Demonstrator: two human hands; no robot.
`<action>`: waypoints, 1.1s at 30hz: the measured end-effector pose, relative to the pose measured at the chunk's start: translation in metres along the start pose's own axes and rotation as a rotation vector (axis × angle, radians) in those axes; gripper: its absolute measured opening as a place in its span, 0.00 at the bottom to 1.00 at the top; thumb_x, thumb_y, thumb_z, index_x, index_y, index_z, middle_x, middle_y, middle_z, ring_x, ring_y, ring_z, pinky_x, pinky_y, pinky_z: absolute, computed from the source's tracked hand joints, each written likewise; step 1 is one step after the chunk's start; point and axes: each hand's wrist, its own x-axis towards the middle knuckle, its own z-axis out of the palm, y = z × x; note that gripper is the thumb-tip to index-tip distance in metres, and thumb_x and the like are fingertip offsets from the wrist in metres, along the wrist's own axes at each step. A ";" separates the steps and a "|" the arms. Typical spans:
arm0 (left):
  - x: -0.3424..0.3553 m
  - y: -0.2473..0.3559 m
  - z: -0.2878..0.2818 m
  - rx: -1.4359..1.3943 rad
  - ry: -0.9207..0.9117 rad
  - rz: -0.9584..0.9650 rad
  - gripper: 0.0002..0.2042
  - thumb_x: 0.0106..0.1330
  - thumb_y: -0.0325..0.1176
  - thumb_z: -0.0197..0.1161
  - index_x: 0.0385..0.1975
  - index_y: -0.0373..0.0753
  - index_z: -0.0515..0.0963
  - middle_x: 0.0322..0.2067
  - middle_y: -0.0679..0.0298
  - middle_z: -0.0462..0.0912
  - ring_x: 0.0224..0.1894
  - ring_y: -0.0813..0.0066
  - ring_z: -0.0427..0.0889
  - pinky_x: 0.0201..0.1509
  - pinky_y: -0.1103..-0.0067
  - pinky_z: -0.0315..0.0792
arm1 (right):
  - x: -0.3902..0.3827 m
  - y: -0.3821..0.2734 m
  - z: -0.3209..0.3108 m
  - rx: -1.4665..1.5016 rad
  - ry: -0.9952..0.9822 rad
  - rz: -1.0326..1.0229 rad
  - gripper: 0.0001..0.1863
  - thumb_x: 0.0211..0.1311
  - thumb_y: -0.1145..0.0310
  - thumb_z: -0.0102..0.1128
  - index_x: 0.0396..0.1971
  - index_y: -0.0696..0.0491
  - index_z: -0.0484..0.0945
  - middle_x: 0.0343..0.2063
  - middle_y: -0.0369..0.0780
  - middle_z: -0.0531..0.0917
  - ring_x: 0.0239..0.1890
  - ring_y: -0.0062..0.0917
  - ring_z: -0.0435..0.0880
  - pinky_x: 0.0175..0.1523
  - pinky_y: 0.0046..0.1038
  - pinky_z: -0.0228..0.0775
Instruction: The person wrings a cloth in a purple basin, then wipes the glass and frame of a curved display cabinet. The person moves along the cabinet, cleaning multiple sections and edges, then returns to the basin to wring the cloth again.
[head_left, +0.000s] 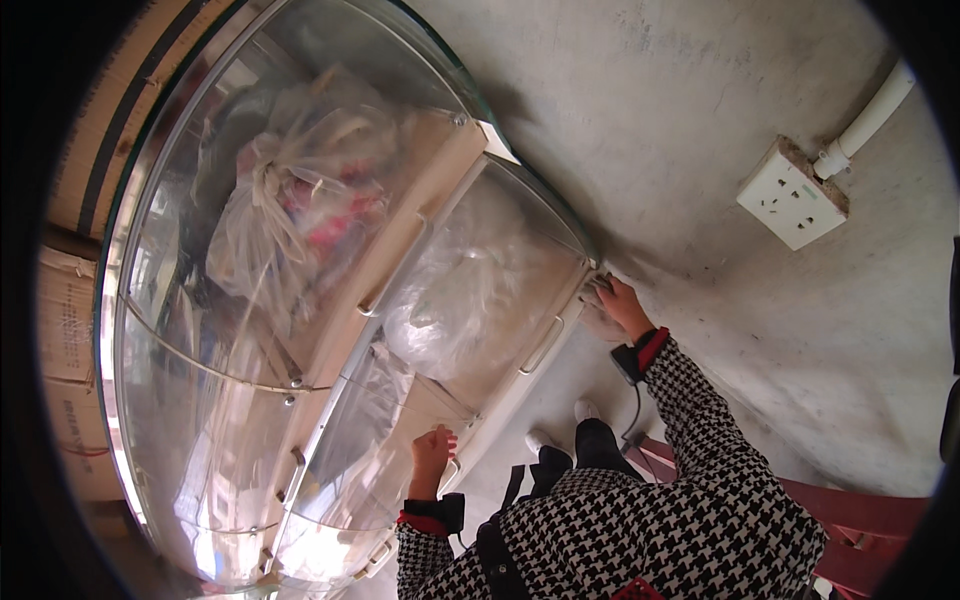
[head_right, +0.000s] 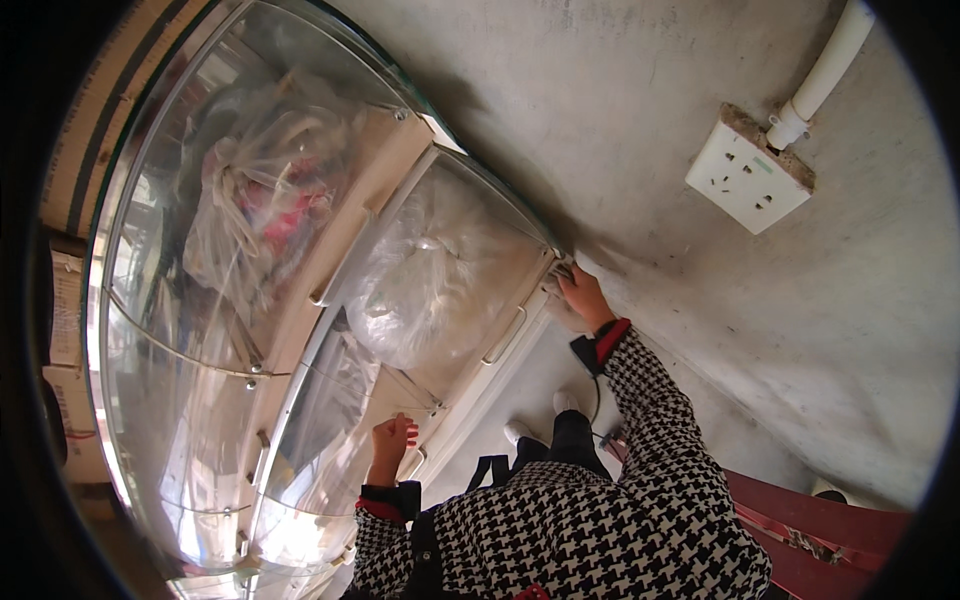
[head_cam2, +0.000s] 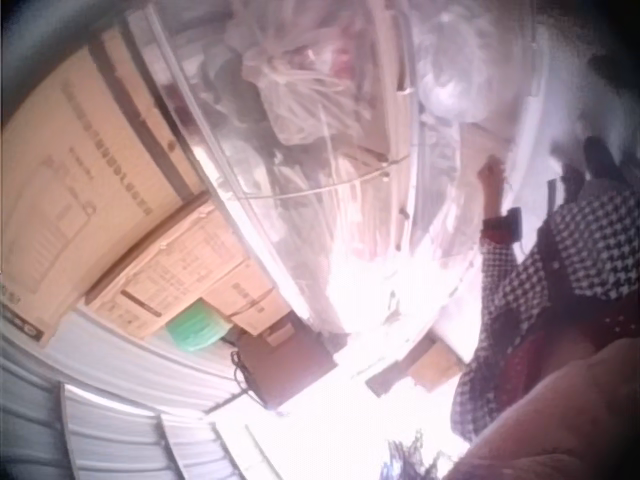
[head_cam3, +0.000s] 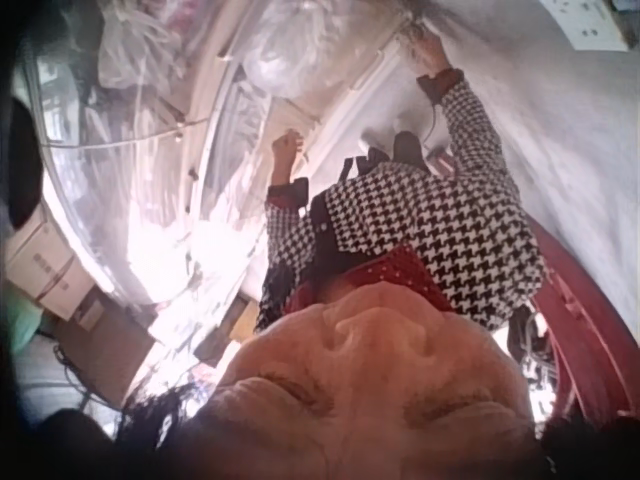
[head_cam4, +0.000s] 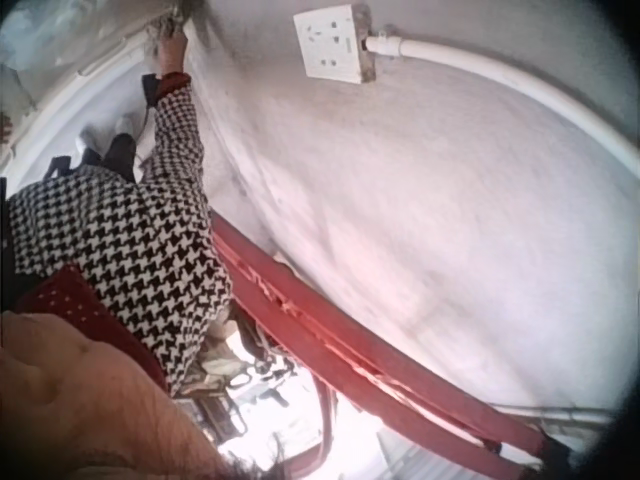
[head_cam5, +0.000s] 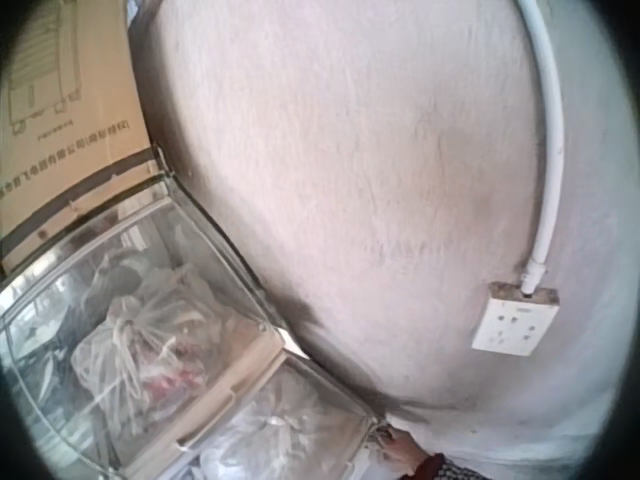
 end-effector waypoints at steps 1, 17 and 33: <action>0.000 0.000 0.000 0.012 0.000 0.009 0.17 0.65 0.40 0.49 0.29 0.29 0.76 0.24 0.58 0.80 0.24 0.72 0.80 0.24 0.80 0.75 | 0.008 -0.008 0.012 -0.029 0.059 0.107 0.14 0.56 0.63 0.48 0.33 0.60 0.71 0.28 0.53 0.77 0.36 0.49 0.75 0.41 0.39 0.67; 0.008 -0.011 0.002 -0.020 0.034 0.000 0.19 0.64 0.41 0.50 0.26 0.29 0.77 0.22 0.60 0.80 0.22 0.76 0.79 0.23 0.81 0.73 | -0.032 -0.035 0.060 0.002 0.003 -0.141 0.11 0.53 0.65 0.54 0.28 0.59 0.69 0.26 0.48 0.76 0.30 0.44 0.75 0.34 0.37 0.67; -0.071 -0.096 -0.088 0.013 -0.050 0.160 0.15 0.62 0.38 0.50 0.30 0.31 0.78 0.18 0.61 0.78 0.21 0.78 0.76 0.25 0.82 0.73 | -0.192 -0.102 0.182 0.235 -0.749 0.235 0.14 0.56 0.66 0.53 0.38 0.61 0.72 0.27 0.34 0.77 0.26 0.17 0.73 0.31 0.23 0.67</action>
